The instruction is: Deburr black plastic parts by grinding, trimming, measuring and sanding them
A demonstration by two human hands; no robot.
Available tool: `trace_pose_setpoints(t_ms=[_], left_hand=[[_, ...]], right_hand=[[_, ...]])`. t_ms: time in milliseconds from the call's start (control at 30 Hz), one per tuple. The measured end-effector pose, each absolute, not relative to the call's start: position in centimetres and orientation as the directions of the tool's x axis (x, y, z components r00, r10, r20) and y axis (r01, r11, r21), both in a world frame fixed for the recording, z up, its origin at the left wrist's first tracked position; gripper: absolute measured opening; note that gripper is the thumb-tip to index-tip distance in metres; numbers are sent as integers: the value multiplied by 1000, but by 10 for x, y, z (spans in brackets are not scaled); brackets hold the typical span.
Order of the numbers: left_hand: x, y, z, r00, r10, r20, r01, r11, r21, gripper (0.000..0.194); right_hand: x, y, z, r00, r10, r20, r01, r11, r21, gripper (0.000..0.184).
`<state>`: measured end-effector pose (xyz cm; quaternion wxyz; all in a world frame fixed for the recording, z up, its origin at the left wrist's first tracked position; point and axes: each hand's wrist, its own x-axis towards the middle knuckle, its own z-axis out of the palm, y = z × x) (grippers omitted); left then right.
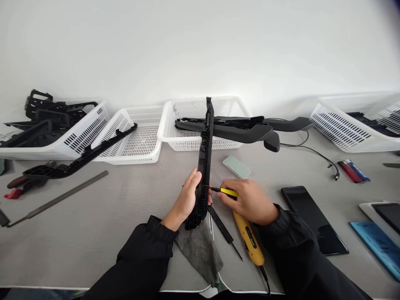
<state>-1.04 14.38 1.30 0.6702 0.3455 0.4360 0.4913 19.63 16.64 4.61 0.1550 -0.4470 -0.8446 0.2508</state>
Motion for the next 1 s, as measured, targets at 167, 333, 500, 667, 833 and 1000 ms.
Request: trace_pose_setpoints(t_ms=[167,333,500,667,833,1000], left_hand=[[-9,144,13,131,963,-236,-318,266,910,54],[-9,143,17,104,963,-248,-259,267,928,58],[-8,142,18,84,966,-245,-204,257,945,66],[-8,142,16,64,963,-261,-201,268,942,68],[-7,142,19,48,961,-273,-180,277,944,71],[-6,143,18,42,961,-274,-207,277,938,72]], right_hand=[[198,168,47,-427,900,81,749,403,-526,29],[198,167,46,-525,850,49,712,470,-522,24],[200,168,47,-466,879,99,737,448,-505,24],[202,170,50,-560,828,31,708,497,-502,22],[201,169,49,-525,849,55,723,479,-497,20],[199,168,48,-555,831,38,712,498,-494,19]])
